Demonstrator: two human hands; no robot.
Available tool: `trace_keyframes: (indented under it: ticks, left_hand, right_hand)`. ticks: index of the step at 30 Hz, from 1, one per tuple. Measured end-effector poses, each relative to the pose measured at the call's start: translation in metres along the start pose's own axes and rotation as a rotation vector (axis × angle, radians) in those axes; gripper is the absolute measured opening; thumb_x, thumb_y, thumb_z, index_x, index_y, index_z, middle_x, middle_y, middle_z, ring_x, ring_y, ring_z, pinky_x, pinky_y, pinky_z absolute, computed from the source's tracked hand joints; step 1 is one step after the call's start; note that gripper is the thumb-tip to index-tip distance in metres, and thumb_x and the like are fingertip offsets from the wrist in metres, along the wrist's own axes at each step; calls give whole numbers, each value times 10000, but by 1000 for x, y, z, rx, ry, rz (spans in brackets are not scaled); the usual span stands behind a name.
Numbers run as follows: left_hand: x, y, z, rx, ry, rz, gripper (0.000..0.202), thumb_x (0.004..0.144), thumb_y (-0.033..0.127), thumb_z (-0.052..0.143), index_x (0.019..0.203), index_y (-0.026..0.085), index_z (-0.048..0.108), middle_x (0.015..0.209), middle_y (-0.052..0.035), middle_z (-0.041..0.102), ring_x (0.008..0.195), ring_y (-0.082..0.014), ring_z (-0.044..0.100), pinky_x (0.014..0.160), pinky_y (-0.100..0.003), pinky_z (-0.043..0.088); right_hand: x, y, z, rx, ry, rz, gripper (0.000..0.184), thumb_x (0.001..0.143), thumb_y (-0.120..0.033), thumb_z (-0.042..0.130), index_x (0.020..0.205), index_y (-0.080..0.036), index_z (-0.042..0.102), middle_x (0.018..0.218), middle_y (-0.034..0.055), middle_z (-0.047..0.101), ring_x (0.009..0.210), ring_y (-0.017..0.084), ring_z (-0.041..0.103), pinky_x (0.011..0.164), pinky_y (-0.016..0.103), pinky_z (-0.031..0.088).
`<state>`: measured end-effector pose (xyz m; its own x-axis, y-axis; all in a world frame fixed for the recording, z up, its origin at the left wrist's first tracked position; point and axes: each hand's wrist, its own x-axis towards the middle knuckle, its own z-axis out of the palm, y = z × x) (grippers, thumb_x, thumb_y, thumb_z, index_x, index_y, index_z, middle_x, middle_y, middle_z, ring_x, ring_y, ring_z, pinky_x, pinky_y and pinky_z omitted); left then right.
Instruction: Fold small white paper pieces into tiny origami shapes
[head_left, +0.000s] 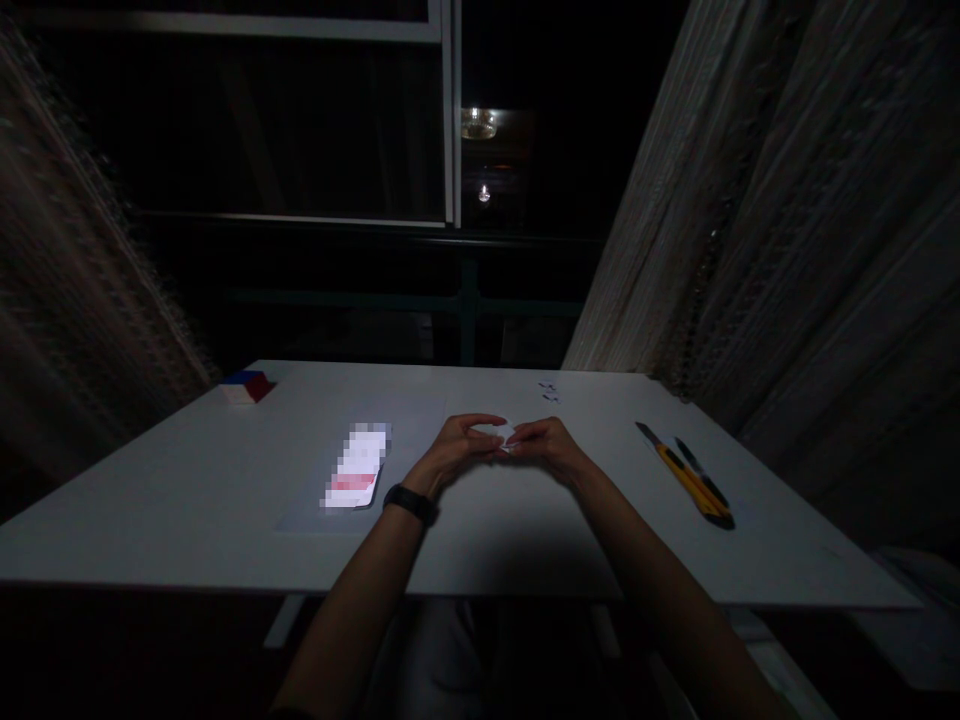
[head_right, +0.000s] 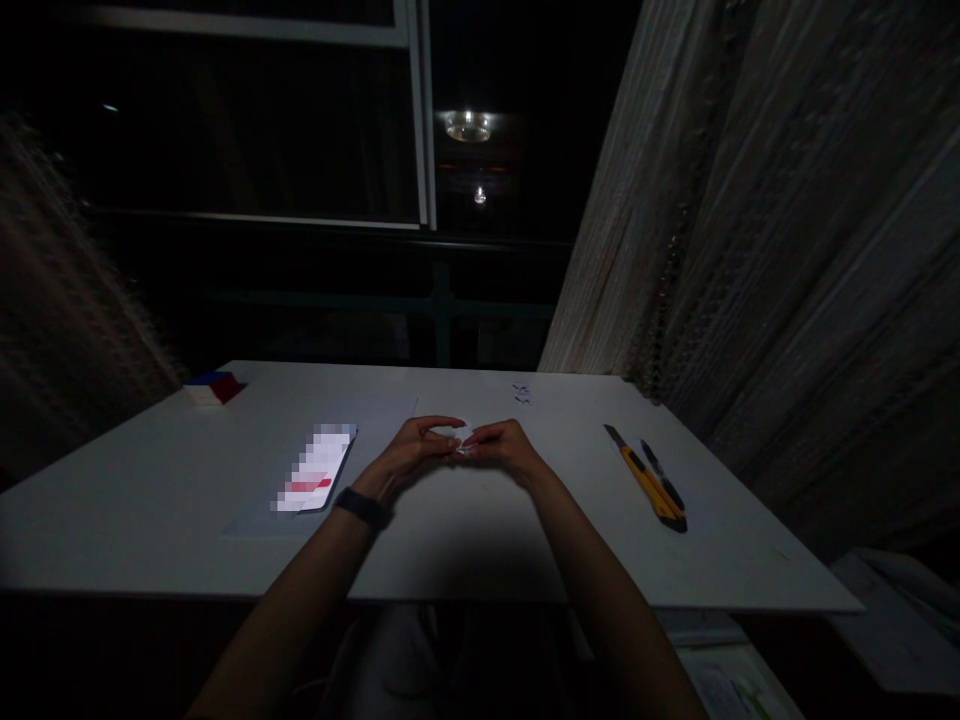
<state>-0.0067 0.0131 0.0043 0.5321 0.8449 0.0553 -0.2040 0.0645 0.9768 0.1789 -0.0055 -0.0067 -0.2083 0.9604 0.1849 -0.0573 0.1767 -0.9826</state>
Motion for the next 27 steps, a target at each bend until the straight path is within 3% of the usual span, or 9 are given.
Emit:
trace_keyframes:
  ticks: [8,19,27]
  left_hand:
    - [1,-3,1,35,-18,47,522,581,231,756,1057,79,604,642,-86,686,562,-153,625,584,-254,472]
    - [0,0,1,74,8,72,517,577,273,759,1035,78,620,647,-96,687,579,-159,628,612,-269,472]
    - [0,-1,4,94,23,102,466,591,278,749,992,66,641,677,-115,692,634,-184,649,650,-291,478]
  right_hand:
    - [1,2,3,31,96,54,238,413,-242,814,595,-133,706,589,44,666,551,170,592,595,322,450]
    - [2,4,-1,7,75,61,267,442,-250,811,661,-131,718,604,55,675,545,156,591,590,317,448]
    - [6,4,8,61,240,58,206,382,-233,802,520,-142,681,501,18,630,475,123,533,503,270,406]
